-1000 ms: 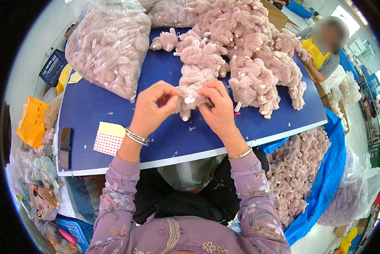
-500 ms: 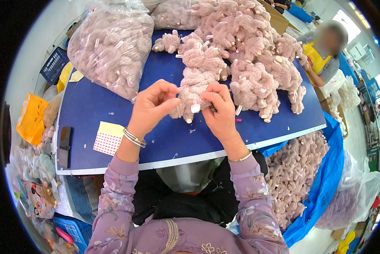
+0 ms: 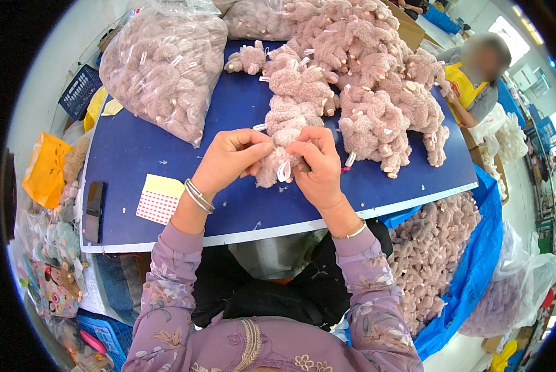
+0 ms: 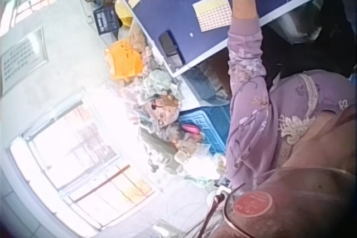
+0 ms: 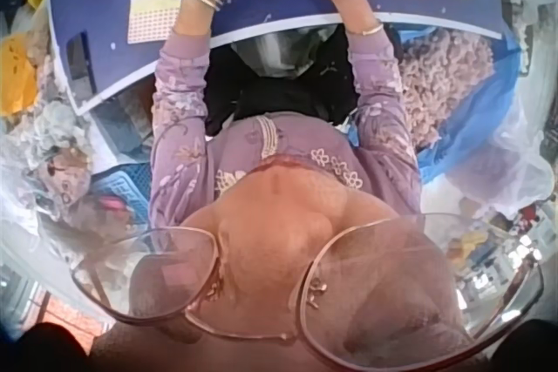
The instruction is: The person trims excess threads and fluff from small pink stuffed toys using scissors. They handle each toy one at a time, snipping loose fibers and then placing the finished items on the table.
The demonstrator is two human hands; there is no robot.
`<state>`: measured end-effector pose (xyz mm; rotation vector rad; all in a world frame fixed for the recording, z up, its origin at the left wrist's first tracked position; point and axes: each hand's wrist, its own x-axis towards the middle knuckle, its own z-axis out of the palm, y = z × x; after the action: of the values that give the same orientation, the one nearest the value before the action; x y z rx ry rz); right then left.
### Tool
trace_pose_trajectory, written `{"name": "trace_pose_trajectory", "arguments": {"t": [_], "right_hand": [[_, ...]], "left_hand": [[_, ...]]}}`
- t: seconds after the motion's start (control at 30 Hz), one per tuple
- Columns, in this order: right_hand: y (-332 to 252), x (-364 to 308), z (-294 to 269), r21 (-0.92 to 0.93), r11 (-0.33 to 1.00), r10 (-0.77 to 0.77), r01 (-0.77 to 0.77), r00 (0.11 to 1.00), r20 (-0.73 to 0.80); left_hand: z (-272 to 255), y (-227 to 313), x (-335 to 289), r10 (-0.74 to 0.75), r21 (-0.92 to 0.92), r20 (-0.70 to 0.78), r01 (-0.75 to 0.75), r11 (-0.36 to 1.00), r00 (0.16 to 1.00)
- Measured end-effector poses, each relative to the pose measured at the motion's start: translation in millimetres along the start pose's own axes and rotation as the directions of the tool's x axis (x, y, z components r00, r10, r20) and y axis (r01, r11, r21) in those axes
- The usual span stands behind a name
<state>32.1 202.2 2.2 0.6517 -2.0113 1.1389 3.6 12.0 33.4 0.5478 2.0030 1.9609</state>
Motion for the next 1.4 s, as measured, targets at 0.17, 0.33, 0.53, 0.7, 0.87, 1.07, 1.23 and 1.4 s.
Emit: {"name": "trace_pose_trajectory", "arguments": {"t": [0.17, 0.33, 0.53, 0.7, 0.87, 1.07, 1.23, 1.4], "right_hand": [[-0.9, -1.0, -0.8, 0.0, 1.0, 0.001, -0.001, 0.999, 0.041], [-2.2, -0.8, -8.0, -0.049, 0.994, 0.103, -0.096, 0.984, 0.148], [-8.5, 16.6, -39.0, 0.221, 0.873, 0.424, -0.434, 0.901, 0.095], [-32.6, 25.7, -48.6, 0.559, 0.454, 0.593, -0.694, 0.703, 0.392], [-28.8, 13.9, -32.8, 0.372, 0.132, 0.531, -0.919, 0.382, 0.756], [-20.9, 11.1, -35.2, 0.34, -0.002, 0.537, -0.941, 0.286, 0.794], [-19.5, 11.0, -33.8, 0.339, -0.033, 0.551, -0.94, 0.266, 0.791], [-21.5, 13.8, -34.0, 0.346, -0.028, 0.543, -0.938, 0.276, 0.793]], "left_hand": [[-4.5, -4.3, 2.9, -0.072, -0.096, 0.041, 0.075, 0.993, 0.997], [0.9, -3.3, 2.0, -0.026, -0.228, -0.011, 0.023, 0.973, 1.0], [1.4, -9.4, 1.6, 0.206, 0.143, -0.1, -0.191, 0.971, 0.973], [9.5, -6.0, -1.7, 0.22, 0.143, -0.072, -0.208, 0.968, 0.973], [11.1, -8.7, -0.5, 0.255, 0.159, -0.051, -0.245, 0.957, 0.965], [12.3, -15.0, 0.2, 0.208, 0.092, -0.001, -0.207, 0.974, 0.978], [13.8, -13.9, -0.6, 0.203, 0.091, 0.043, -0.206, 0.974, 0.978], [17.1, -15.9, -0.2, 0.239, 0.037, 0.014, -0.24, 0.97, 0.971]]}}
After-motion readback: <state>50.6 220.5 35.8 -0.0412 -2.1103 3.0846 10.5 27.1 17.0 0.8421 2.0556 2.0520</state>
